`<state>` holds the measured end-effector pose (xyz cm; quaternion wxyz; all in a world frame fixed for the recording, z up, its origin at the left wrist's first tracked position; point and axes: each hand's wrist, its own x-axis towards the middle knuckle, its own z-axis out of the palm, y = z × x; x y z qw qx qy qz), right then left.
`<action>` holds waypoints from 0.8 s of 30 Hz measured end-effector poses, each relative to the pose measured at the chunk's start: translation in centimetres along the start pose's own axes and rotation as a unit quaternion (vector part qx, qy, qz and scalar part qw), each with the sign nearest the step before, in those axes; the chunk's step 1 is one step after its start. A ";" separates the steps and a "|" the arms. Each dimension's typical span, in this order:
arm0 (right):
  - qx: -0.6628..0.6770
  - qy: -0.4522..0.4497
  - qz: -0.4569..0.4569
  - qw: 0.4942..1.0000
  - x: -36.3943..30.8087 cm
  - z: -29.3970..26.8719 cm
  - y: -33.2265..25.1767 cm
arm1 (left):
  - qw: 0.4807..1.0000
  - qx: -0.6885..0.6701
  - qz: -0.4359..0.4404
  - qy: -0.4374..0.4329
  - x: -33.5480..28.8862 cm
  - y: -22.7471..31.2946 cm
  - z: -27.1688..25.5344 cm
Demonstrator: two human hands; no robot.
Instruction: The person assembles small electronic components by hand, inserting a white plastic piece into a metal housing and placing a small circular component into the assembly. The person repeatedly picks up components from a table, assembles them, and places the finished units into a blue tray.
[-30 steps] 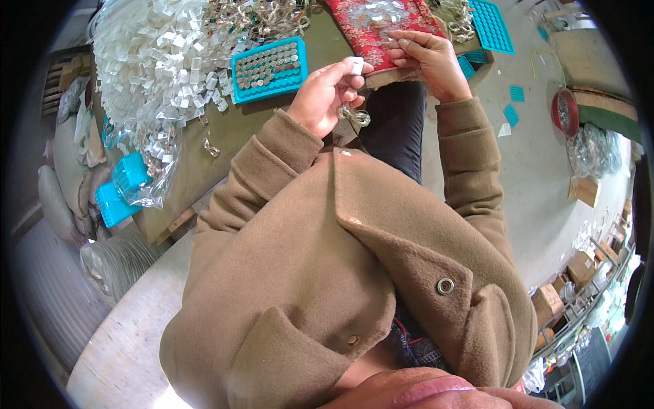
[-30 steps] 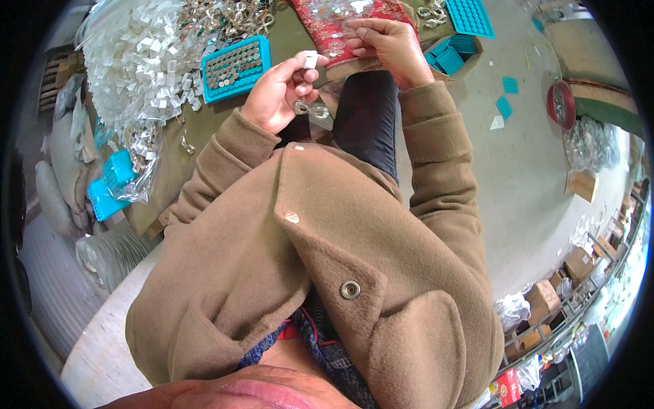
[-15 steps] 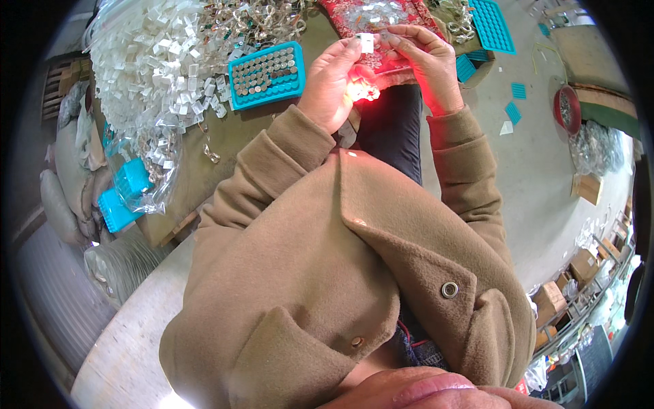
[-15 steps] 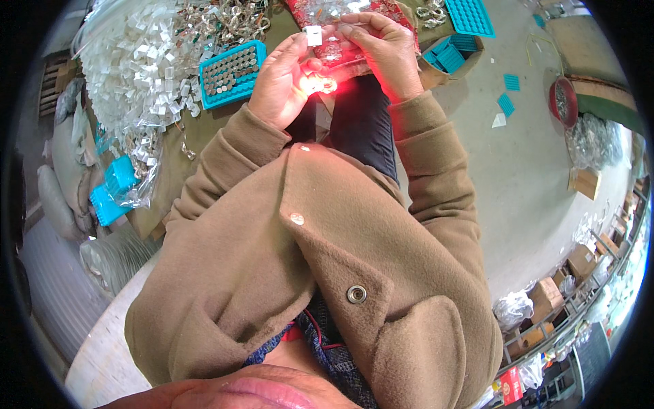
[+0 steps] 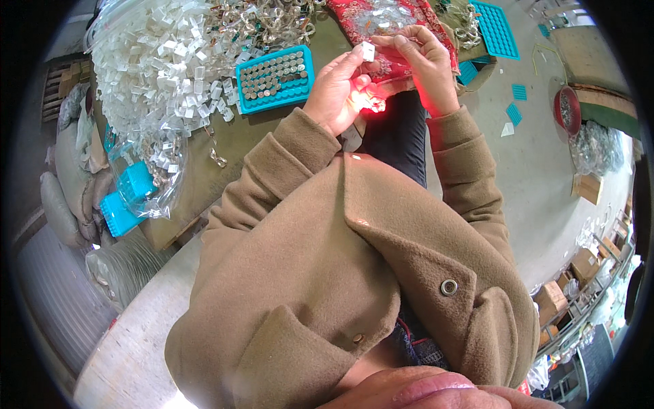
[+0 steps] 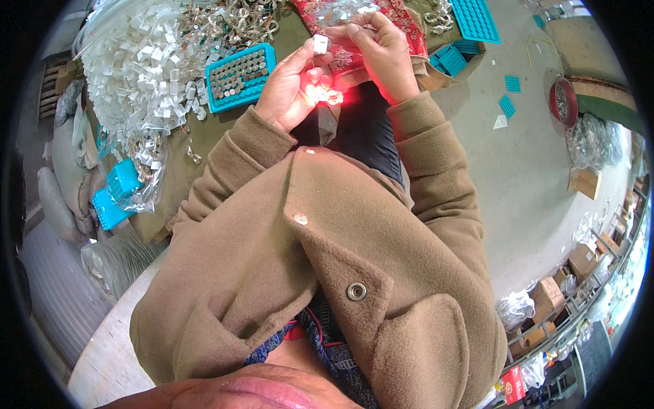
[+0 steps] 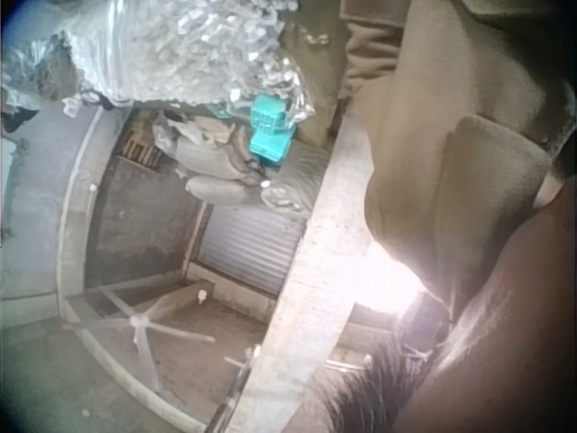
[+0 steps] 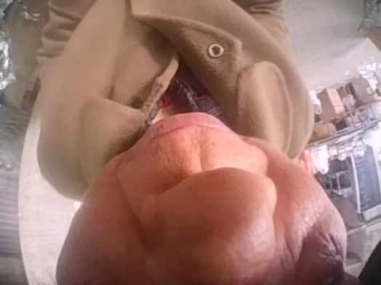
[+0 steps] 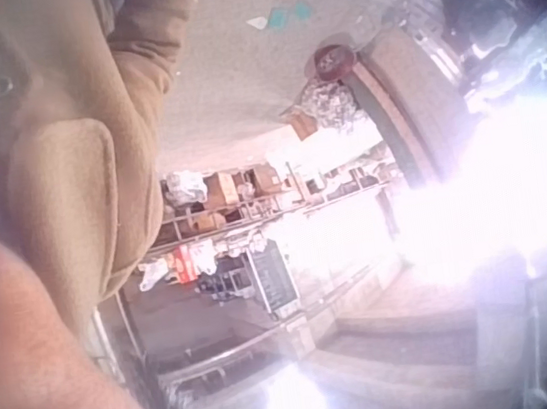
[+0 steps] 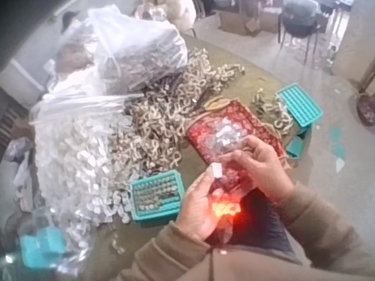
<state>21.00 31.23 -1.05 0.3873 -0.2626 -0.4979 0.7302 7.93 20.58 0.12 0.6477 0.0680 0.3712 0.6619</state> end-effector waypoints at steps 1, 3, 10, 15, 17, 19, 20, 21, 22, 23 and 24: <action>0.091 -0.017 0.033 0.995 0.0 0.0 -0.1 | 1.000 -0.010 -0.010 -0.002 0.1 -0.1 0.1; 0.141 -0.015 0.054 0.988 -0.1 0.2 -0.2 | 0.998 -0.040 -0.036 -0.014 0.1 0.1 0.4; 0.130 -0.008 0.022 0.991 -1.0 1.6 -0.2 | 0.994 -0.081 -0.044 -0.055 0.0 0.2 1.1; -0.104 -0.010 -0.097 0.990 -1.0 1.6 -0.4 | 0.999 -0.022 -0.005 -0.042 -0.1 0.2 1.1; -0.154 -0.021 -0.114 0.981 -1.0 1.5 -0.4 | 0.999 0.018 0.029 -0.035 -0.1 0.1 1.2; -0.143 -0.034 -0.097 0.984 -1.0 1.4 -0.5 | 0.997 0.040 0.065 -0.030 -0.1 -0.1 1.2; -0.150 -0.030 -0.080 0.985 -1.1 1.4 -0.6 | 0.997 0.053 0.057 -0.015 -0.2 0.0 1.1; -0.156 -0.029 -0.063 0.985 -1.3 1.4 -0.7 | 0.998 0.038 0.041 -0.030 -0.4 0.2 1.0; -0.160 -0.034 -0.050 0.985 -1.4 1.4 -0.9 | 1.000 0.014 0.011 -0.020 -0.5 0.5 0.9; -0.199 -0.032 -0.075 0.977 -1.3 1.5 -1.1 | 1.000 -0.012 -0.012 -0.007 -0.7 0.6 0.8; -0.168 -0.034 -0.062 0.983 -1.3 1.6 -1.2 | 0.998 -0.047 -0.036 -0.006 -1.0 0.8 0.7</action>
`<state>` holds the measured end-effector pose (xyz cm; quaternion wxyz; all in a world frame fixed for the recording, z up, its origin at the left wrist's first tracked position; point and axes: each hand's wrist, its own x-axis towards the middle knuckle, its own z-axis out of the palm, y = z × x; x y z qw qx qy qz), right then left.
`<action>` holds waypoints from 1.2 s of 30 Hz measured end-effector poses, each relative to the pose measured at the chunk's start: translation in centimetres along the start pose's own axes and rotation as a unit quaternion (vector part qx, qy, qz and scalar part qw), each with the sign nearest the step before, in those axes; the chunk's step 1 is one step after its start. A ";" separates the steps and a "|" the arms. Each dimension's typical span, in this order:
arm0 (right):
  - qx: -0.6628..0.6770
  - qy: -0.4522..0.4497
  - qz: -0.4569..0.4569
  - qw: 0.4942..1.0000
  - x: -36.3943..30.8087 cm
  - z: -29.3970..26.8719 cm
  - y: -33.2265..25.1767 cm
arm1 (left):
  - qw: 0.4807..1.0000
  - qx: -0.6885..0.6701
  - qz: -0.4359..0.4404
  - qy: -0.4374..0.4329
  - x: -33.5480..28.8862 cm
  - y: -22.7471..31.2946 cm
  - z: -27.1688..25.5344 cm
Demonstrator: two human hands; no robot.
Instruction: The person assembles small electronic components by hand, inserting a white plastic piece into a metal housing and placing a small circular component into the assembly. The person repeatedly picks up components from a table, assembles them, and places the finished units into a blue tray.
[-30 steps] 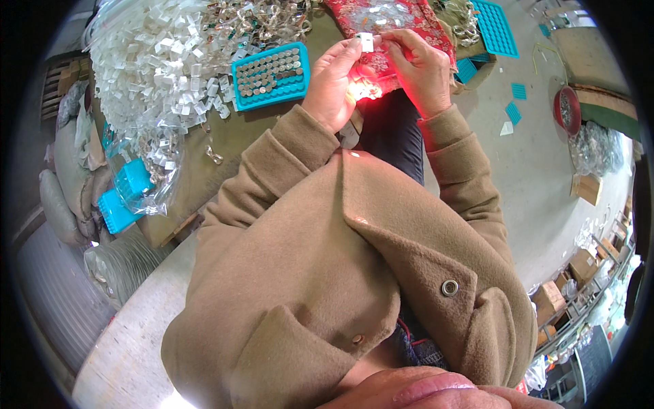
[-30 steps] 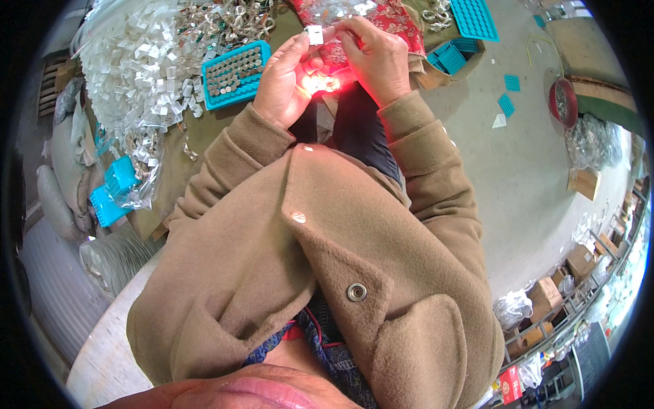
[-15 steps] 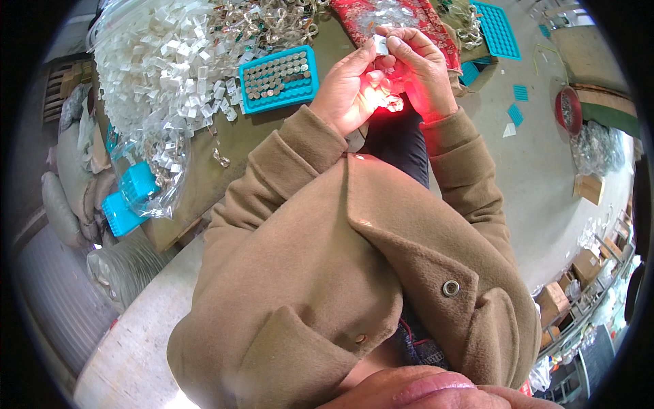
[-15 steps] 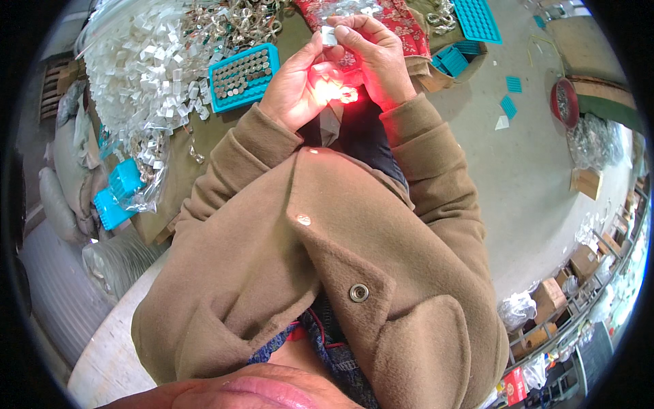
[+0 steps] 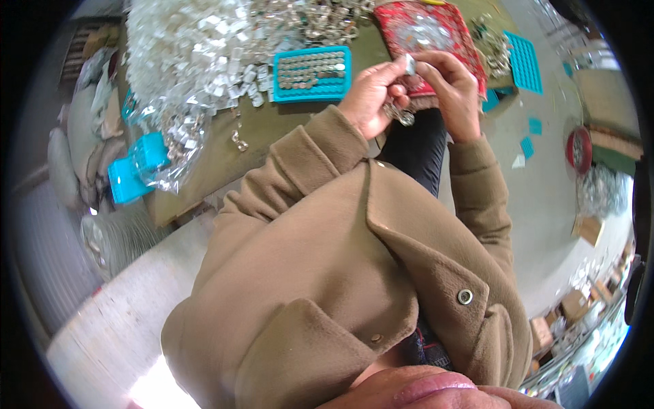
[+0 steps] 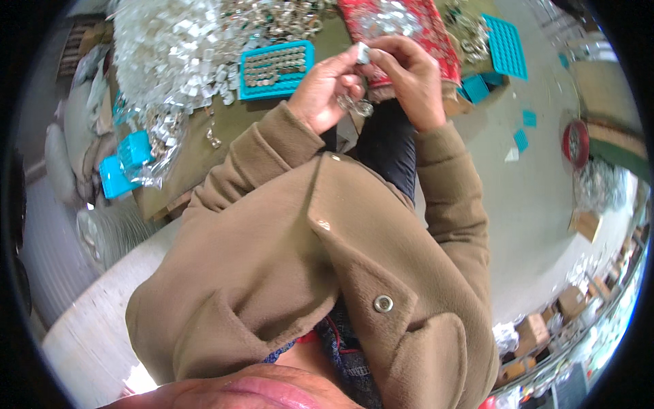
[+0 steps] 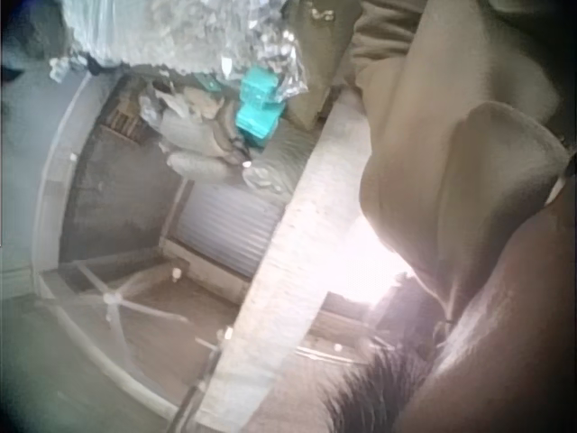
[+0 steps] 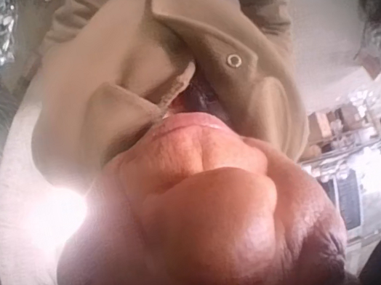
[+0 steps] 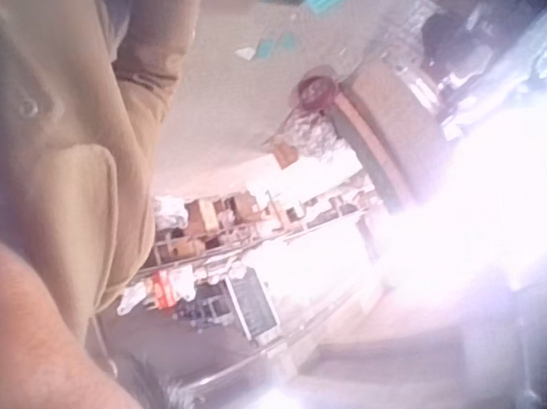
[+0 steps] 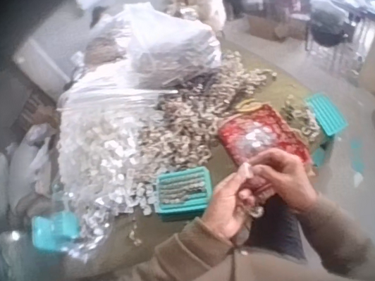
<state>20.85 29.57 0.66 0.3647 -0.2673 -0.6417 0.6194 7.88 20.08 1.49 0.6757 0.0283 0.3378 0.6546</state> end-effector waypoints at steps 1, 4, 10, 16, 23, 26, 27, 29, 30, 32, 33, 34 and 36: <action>0.030 -0.001 0.013 0.999 0.0 0.0 -0.2 | 1.000 -0.012 -0.018 -0.008 -0.1 0.2 -0.1; -0.031 -0.022 0.008 0.999 -0.1 0.3 -0.6 | 0.999 -0.018 -0.028 0.004 -0.8 0.3 -0.4; -0.141 -0.066 -0.046 0.987 0.2 1.0 -1.3 | 1.000 0.013 0.001 0.001 -1.1 0.5 -0.4; -0.096 -0.087 -0.077 0.989 2.0 -0.6 -1.3 | 0.997 0.060 0.030 -0.037 -2.9 2.0 -0.2; -0.490 0.053 -0.210 0.845 3.1 -0.6 1.4 | 0.987 0.118 0.103 0.020 -9.8 5.0 -6.0; -0.519 0.046 -0.257 0.814 3.5 -1.0 1.8 | 0.961 0.185 0.167 0.117 -13.3 7.2 -9.9; -0.543 0.033 -0.239 0.804 3.9 -1.5 1.5 | 0.940 0.211 0.211 0.167 -14.5 8.0 -11.3; -0.514 0.023 -0.133 0.847 4.0 -1.4 1.4 | 0.856 0.351 0.245 0.290 -16.6 9.7 -14.0; -0.505 0.038 -0.142 0.850 4.0 -1.2 1.3 | 0.791 0.443 0.266 0.326 -17.2 10.4 -15.2; -0.568 0.076 -0.189 0.797 3.9 0.0 0.9 | 0.661 0.591 0.249 0.388 -17.6 10.6 -17.1; -0.557 0.071 -0.207 0.801 3.8 0.6 0.5 | 0.603 0.648 0.213 0.414 -17.5 10.4 -17.9; -0.544 0.066 -0.226 0.805 3.7 1.4 0.1 | 0.533 0.700 0.187 0.436 -17.4 10.2 -18.6; -0.498 0.067 -0.271 0.821 3.5 3.3 -0.9 | 0.493 0.730 0.203 0.428 -16.7 9.5 -19.4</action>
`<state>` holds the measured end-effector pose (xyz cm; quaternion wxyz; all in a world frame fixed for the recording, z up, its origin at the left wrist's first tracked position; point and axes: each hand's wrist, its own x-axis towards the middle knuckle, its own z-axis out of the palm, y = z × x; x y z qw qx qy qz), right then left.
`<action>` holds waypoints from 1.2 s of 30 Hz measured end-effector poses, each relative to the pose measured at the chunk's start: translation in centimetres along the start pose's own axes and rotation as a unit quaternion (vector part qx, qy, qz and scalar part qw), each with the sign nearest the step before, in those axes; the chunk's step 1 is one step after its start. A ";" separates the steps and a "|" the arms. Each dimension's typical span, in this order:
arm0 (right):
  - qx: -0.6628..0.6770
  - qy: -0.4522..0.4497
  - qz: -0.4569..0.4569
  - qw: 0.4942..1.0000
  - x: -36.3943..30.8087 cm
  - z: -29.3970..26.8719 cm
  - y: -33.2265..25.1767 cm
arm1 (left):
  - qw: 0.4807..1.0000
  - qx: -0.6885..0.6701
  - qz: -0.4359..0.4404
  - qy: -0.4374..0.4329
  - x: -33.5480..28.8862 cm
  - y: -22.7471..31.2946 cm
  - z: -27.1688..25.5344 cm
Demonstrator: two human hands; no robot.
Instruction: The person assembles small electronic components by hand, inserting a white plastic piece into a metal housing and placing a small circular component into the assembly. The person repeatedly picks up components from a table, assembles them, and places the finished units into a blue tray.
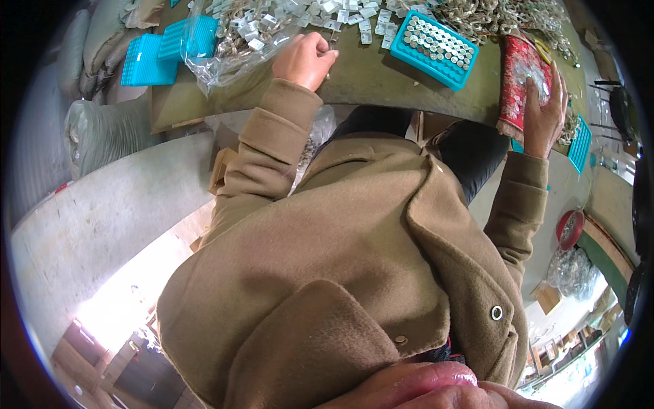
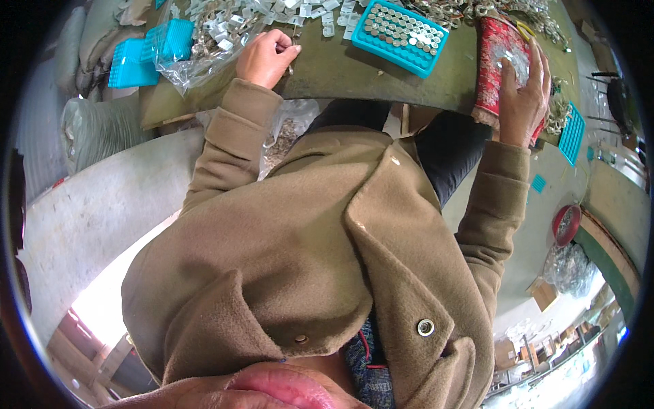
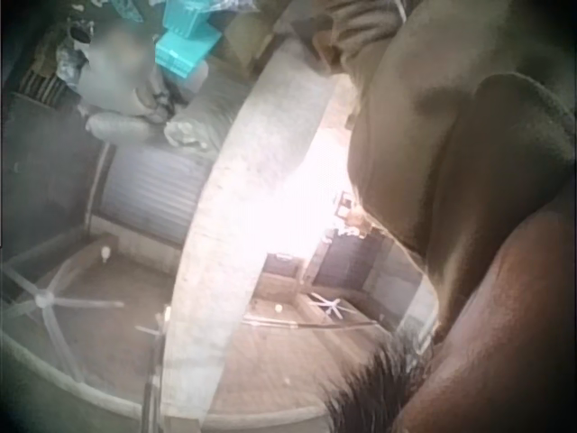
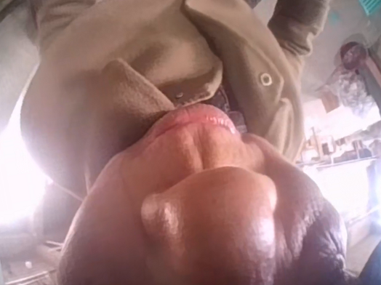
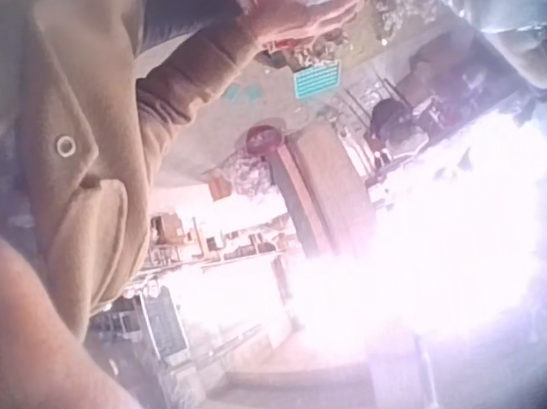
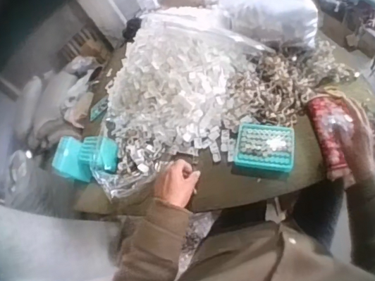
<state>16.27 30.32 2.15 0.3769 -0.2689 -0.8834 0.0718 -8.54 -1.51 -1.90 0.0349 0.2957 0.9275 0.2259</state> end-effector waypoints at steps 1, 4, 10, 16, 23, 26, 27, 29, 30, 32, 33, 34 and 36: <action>0.051 -0.001 0.015 0.999 0.2 0.0 -1.1 | 0.999 0.018 0.023 0.014 0.0 0.0 0.5; 0.169 0.030 0.006 0.985 0.3 0.0 -4.9 | 0.984 -0.173 -0.018 0.023 0.2 -0.3 0.7; 0.485 -0.293 0.158 0.809 -0.2 4.0 -15.0 | 0.901 -0.431 0.019 -0.045 0.0 2.8 -1.6; 0.500 -0.323 0.112 0.796 0.5 7.2 -17.8 | 0.912 -0.390 0.081 -0.096 -1.7 6.0 -3.4; 0.651 -0.276 0.210 0.676 -0.2 7.1 -17.5 | 0.573 -0.739 -0.206 -0.289 -1.4 6.4 -3.1; 0.703 -0.295 0.255 0.595 -0.2 6.7 -17.0 | 0.525 -0.773 -0.186 -0.303 -1.3 6.6 -2.7; 0.712 -0.294 0.259 0.582 -0.2 6.5 -16.8 | 0.507 -0.783 -0.186 -0.308 -1.3 6.7 -2.6; 0.732 -0.288 0.269 0.556 -0.3 6.4 -16.6 | 0.501 -0.783 -0.177 -0.323 -1.2 6.6 -2.6; 0.742 -0.282 0.274 0.542 -0.5 6.3 -16.6 | 0.499 -0.783 -0.171 -0.328 -1.2 6.7 -2.7; 0.744 -0.265 0.285 0.543 -0.8 6.3 -16.7 | 0.495 -0.779 -0.186 -0.336 -1.2 6.9 -2.7; 0.736 -0.254 0.292 0.555 -1.1 6.3 -16.8 | 0.495 -0.777 -0.195 -0.337 -1.2 7.1 -2.6; 0.728 -0.244 0.298 0.568 -1.4 6.3 -17.0 | 0.518 -0.770 -0.199 -0.314 -1.3 7.3 -2.5; 0.682 -0.182 0.301 0.641 -2.1 6.7 -17.6 | 0.568 -0.752 -0.211 -0.260 -1.5 8.1 -1.9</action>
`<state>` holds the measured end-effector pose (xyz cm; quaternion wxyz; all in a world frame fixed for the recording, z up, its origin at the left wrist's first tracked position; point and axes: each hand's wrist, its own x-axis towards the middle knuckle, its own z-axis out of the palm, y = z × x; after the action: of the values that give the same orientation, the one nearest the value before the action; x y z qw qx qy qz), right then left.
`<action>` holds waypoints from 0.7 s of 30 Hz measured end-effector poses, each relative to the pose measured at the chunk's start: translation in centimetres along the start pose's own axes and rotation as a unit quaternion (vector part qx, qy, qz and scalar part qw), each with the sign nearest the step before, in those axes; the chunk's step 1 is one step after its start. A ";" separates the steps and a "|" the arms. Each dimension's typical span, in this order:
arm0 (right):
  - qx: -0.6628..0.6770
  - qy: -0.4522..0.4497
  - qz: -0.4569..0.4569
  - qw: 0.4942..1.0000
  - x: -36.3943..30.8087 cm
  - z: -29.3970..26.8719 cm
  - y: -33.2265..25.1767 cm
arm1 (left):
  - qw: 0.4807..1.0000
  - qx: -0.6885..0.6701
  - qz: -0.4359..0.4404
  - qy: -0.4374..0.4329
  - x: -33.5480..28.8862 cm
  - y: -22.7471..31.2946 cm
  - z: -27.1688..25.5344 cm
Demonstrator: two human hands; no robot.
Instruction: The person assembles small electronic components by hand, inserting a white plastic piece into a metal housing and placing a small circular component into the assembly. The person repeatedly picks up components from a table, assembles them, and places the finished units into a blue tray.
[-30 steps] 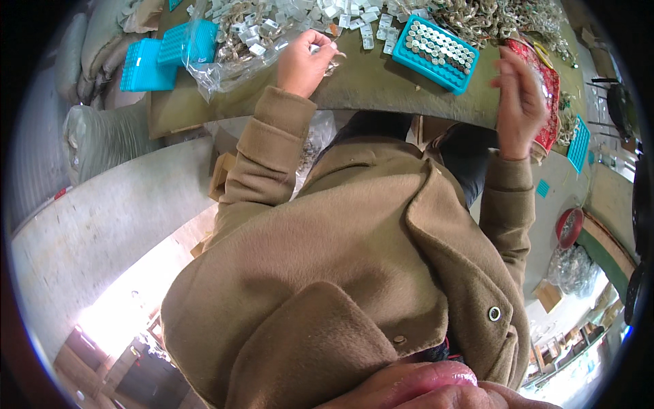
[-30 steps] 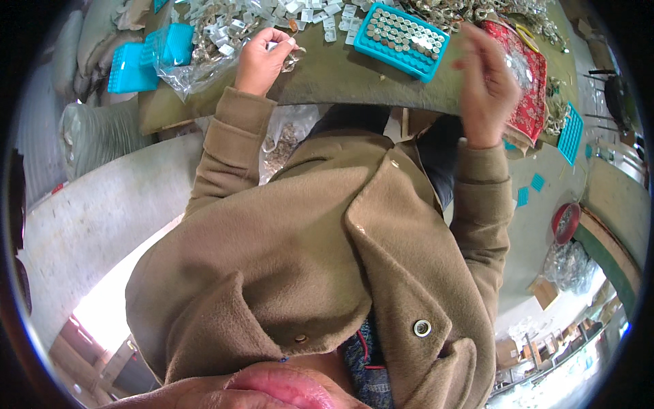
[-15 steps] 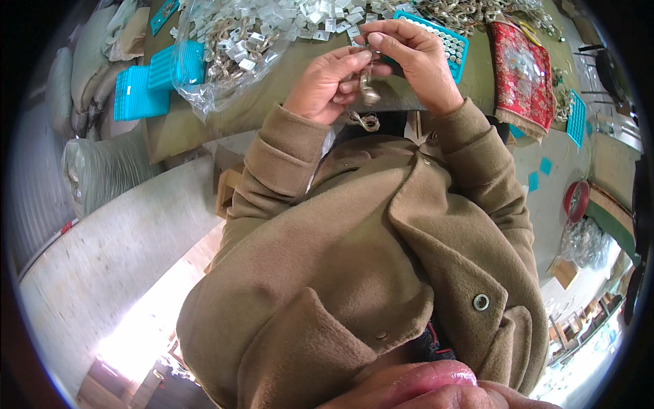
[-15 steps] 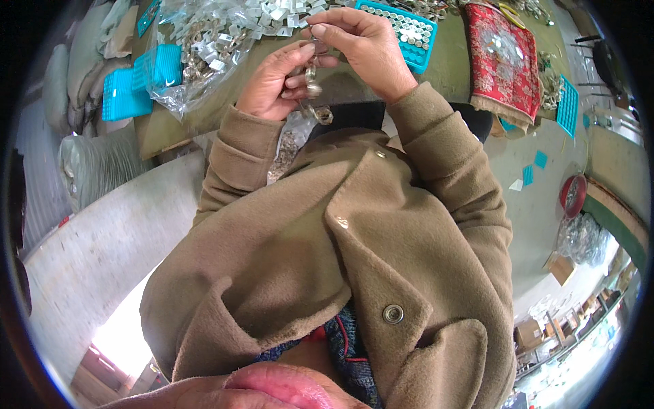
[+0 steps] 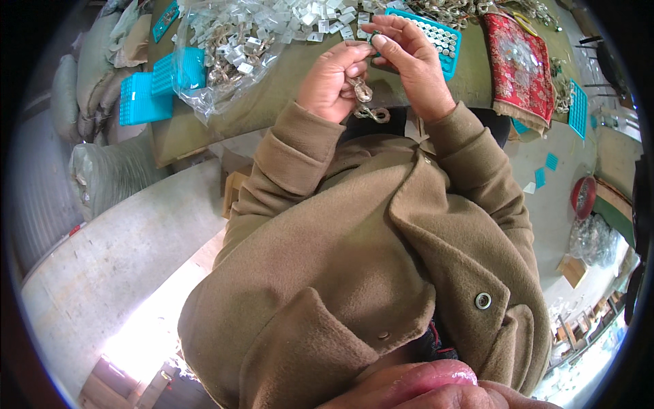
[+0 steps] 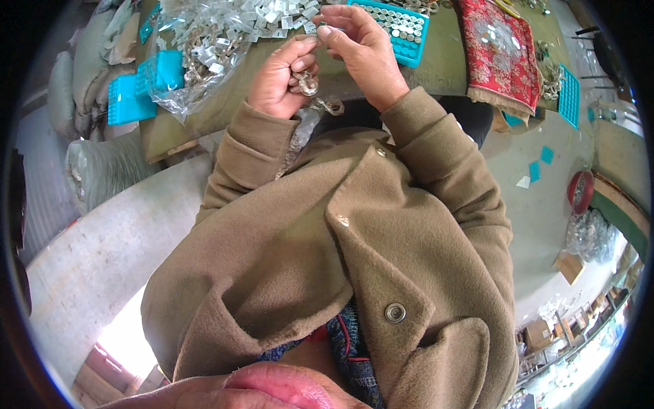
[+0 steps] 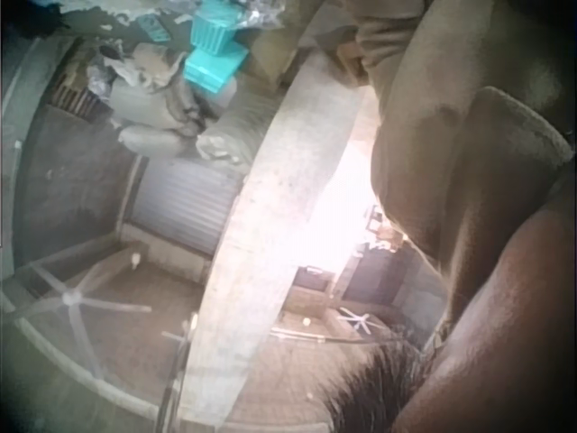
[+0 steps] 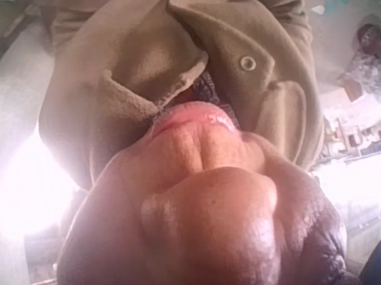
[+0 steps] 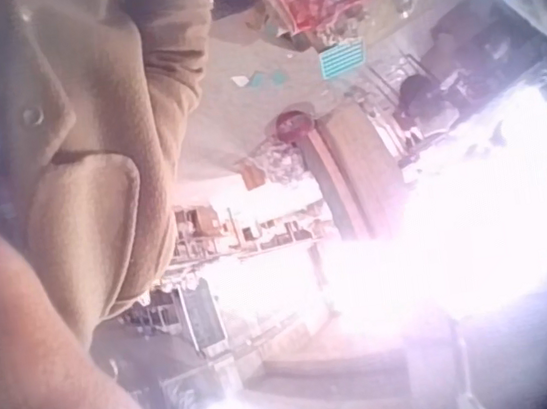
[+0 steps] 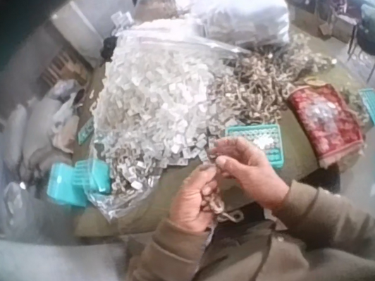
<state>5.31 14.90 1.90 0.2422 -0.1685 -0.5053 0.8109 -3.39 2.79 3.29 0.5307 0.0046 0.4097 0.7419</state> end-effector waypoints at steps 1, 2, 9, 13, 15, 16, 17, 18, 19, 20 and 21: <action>-0.033 0.029 -0.026 0.999 -0.1 0.1 0.3 | 0.997 0.055 0.044 0.024 0.1 -0.4 0.3; -0.026 0.028 0.016 0.999 -0.2 -0.4 0.3 | 0.989 0.109 0.089 0.048 0.2 -0.8 0.5; 0.002 -0.025 0.077 0.997 -0.4 -1.8 0.2 | 0.929 0.272 0.232 0.099 0.4 -2.1 1.1; 0.053 -0.026 0.097 0.994 -0.9 -1.9 -0.1 | 0.904 0.331 0.260 0.074 0.4 -2.2 0.8; 0.119 -0.035 0.127 0.984 -1.0 -1.9 -0.2 | 0.915 0.335 0.223 0.036 0.6 -1.8 0.2; 0.142 -0.025 0.142 0.979 -1.2 -2.1 -0.3 | 0.916 0.355 0.187 0.018 0.4 -1.3 -0.5; 0.173 -0.030 0.147 0.973 -1.2 -2.1 -0.4 | 0.915 0.372 0.159 -0.006 0.4 -0.7 -1.3; 0.165 -0.017 0.159 0.973 -1.1 -2.3 -0.4 | 0.901 0.411 0.133 0.032 0.4 0.2 -2.3; 0.165 -0.020 0.161 0.973 -1.0 -2.4 -0.5 | 0.885 0.442 0.135 0.052 0.6 1.1 -3.3; 0.169 -0.022 0.157 0.973 -1.0 -2.6 -0.4 | 0.874 0.440 0.169 0.116 1.5 1.7 -4.1; 0.160 -0.030 0.157 0.974 -0.9 -2.6 -0.3 | 0.859 0.430 0.220 0.169 2.4 2.3 -4.9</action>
<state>7.50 16.44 1.07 0.1201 -0.1806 -0.3432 0.9139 -8.37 1.48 0.38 0.2215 0.1968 0.7598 0.5788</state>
